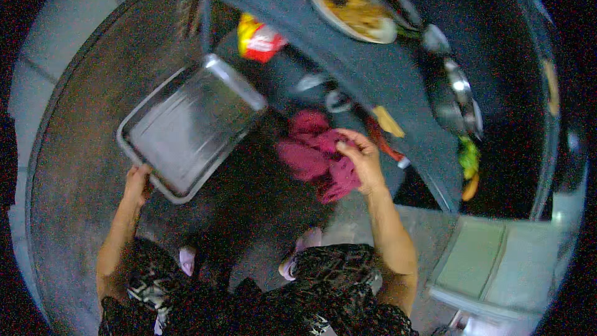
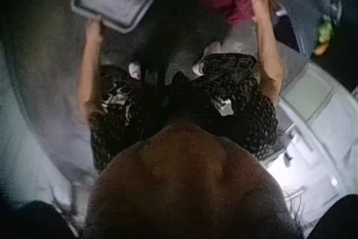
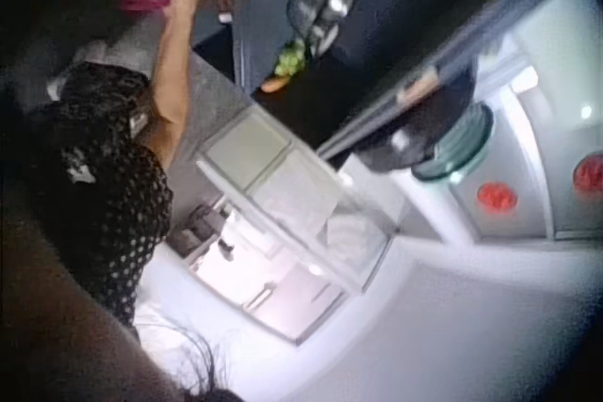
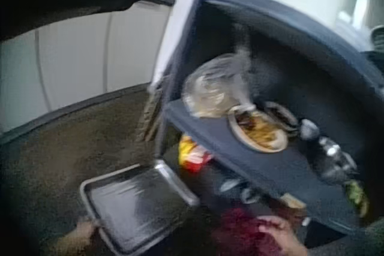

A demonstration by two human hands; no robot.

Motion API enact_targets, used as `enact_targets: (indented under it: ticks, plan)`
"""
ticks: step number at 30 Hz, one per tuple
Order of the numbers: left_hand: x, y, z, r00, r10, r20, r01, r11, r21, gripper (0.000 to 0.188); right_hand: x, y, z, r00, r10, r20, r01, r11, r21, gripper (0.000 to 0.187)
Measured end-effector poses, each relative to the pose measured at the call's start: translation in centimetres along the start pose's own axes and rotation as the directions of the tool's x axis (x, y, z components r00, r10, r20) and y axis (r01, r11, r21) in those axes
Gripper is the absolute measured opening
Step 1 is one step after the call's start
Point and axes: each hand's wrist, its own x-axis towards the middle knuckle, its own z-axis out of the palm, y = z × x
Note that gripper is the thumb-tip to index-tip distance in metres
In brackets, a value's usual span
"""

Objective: The person washes peanuts in a metal colander under running water in a kitchen sink, then drains the water. Afterward, they move to a bedroom and fold a pink blanket and a striped quilt on a bed.

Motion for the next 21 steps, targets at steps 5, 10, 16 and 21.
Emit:
enact_targets:
  ticks: [5, 10, 16, 21]
  plan:
    - [0.5, -0.5, -0.3, 0.999, 0.049, 0.0, -0.049, 0.992, -0.117, 0.024, -3.8, -9.6, -2.7, 0.916, -0.394, -0.075, 0.39, 0.918, -0.071, 0.037]
    - [-0.2, 0.2, 0.9, 0.997, 0.069, -0.016, -0.07, 0.989, -0.132, 0.019, -4.0, -16.2, -7.2, 0.69, -0.69, -0.22, 0.645, 0.723, -0.245, 0.038]
    - [0.3, 0.3, 0.5, 0.997, 0.014, 0.075, -0.002, 0.989, -0.147, 0.013, 2.5, -13.6, -7.6, 0.663, -0.748, 0.042, 0.378, 0.285, -0.881, 0.042]
    - [-1.0, 0.8, 0.7, 0.998, 0.008, 0.059, -0.001, 0.992, -0.126, 0.015, 6.0, -9.6, -9.0, 0.787, -0.617, 0.005, 0.301, 0.377, -0.876, 0.056]
